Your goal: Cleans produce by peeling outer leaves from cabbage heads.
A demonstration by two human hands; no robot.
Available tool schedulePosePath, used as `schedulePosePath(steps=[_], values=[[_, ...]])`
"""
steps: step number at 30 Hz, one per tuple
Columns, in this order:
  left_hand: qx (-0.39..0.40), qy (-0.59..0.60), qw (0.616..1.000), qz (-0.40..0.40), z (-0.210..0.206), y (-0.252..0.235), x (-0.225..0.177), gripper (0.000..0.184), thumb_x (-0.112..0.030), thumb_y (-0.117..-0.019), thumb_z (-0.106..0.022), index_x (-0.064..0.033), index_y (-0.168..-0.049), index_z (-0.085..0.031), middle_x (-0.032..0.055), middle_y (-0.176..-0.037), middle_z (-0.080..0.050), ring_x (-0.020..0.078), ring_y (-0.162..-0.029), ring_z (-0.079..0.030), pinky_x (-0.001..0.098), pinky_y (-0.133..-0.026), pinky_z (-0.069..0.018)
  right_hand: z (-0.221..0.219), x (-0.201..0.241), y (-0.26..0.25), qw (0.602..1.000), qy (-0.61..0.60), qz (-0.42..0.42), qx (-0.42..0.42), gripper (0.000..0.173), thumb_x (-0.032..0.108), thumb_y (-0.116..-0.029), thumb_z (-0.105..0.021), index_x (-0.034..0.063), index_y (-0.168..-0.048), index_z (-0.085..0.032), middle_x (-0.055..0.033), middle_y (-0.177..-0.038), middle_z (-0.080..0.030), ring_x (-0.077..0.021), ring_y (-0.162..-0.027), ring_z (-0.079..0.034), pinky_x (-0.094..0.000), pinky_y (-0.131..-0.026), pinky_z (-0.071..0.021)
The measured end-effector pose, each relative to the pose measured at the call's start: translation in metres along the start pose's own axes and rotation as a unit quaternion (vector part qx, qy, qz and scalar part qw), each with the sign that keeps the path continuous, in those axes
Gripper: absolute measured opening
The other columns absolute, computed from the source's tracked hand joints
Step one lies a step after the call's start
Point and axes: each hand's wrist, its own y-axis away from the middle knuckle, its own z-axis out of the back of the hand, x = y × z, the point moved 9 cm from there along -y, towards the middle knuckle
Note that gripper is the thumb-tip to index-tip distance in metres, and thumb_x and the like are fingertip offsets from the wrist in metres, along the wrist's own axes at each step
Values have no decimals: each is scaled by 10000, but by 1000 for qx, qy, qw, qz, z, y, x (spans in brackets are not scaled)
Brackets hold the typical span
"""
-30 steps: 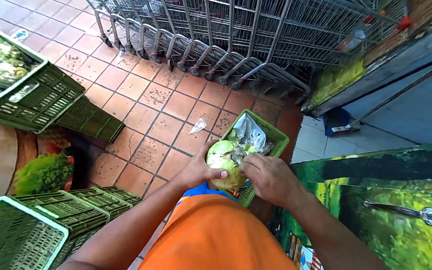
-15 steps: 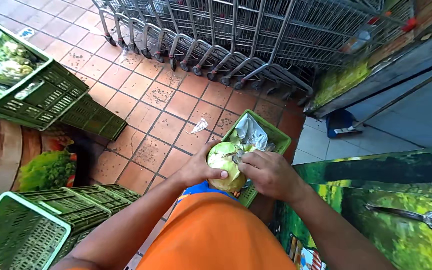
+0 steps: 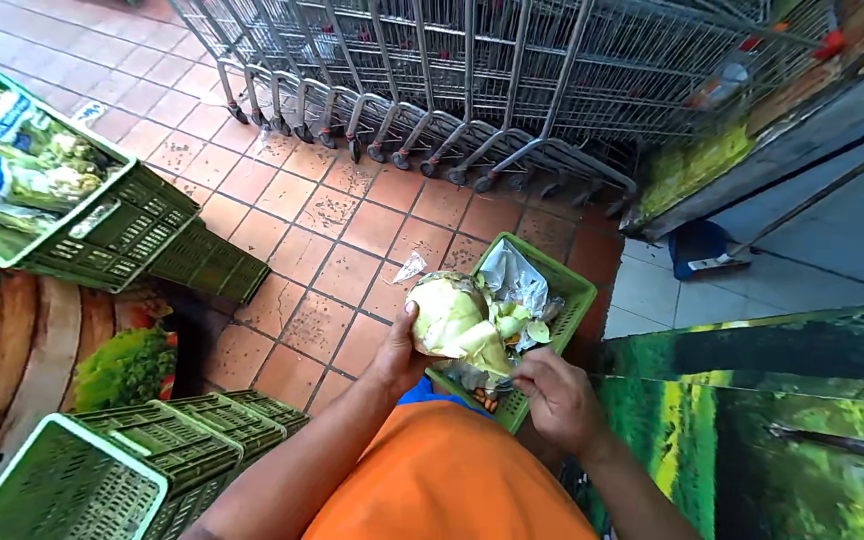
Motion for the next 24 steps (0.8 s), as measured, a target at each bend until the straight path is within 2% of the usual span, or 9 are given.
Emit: schedulePosePath(steps=[3,5,8,10,13,16,18,20,24], values=[[-33,20,999,-27,-8,-8,-4,704,-684,-928,-556,-170,-1406,-510,141,-1248,-662,304,-1066,-685,510,-867,-599,-17,-1,2,999,-5,-53,-7,226,273,-1047,-527,151,-982,-706,-8,-988,-689,-97,-862,-686,-293,-705,-607],[-44,17,998,-44,-16,-19,-6,699,-672,-943,-542,-180,-1436,-478,151,-1276,-648,326,-1083,-676,536,-871,-589,-16,-24,-2,981,-69,-176,-30,204,273,-999,-612,111,-1039,-729,5,-993,-699,-87,-853,-686,-293,-728,-615],[-25,-32,995,-90,-26,-36,-13,859,-607,-877,-686,-211,-1530,-294,168,-1303,-626,345,-1100,-667,556,-867,-589,14,-60,-10,905,-203,-352,-127,611,95,-821,-803,81,-1376,-551,-79,-1066,-685,-219,-849,-687,-431,-725,-620],[-18,-78,990,-120,-34,-41,-19,1065,-595,-752,-811,-216,-1564,-237,175,-1305,-624,337,-1102,-673,539,-869,-596,44,-45,-24,934,-112,-310,-136,792,95,-755,-832,118,-1459,-469,-62,-1281,-610,-205,-1073,-631,-435,-865,-579],[-7,-135,979,-155,-52,-42,-25,1146,-573,-680,-873,-170,-1556,-254,175,-1302,-624,319,-1099,-678,519,-887,-601,57,15,-57,988,103,-109,-43,669,208,-791,-791,187,-1422,-569,-77,-1476,-520,-298,-1430,-423,-587,-1167,-361],[-3,-165,975,-147,-64,-44,-23,1103,-536,-708,-862,-148,-1548,-262,184,-1276,-632,317,-1062,-690,508,-858,-612,41,21,-67,970,233,-24,-71,362,308,-911,-736,247,-1267,-713,-43,-1271,-650,-306,-1289,-535,-611,-1118,-355],[-13,-144,984,-106,-68,-49,-17,921,-521,-844,-754,-149,-1538,-276,203,-1260,-638,354,-1045,-695,546,-831,-612,34,11,-62,963,240,-3,-126,206,192,-937,-669,204,-1117,-769,-30,-1073,-699,-275,-1112,-610,-556,-1031,-413],[-19,-106,993,-53,-70,-57,-12,691,-578,-980,-563,-161,-1500,-379,200,-1260,-650,377,-1063,-687,591,-832,-598,28,0,-56,959,241,3,-146,187,125,-935,-618,161,-1029,-776,-27,-964,-711,-255,-1026,-642,-515,-1001,-450],[-12,-52,998,18,-72,-72,1,654,-674,-1001,-397,-177,-1404,-532,146,-1227,-680,309,-1063,-684,533,-843,-584,14,-17,-43,963,222,21,-152,192,93,-928,-594,119,-997,-772,-54,-898,-691,-256,-933,-653,-483,-928,-504]])
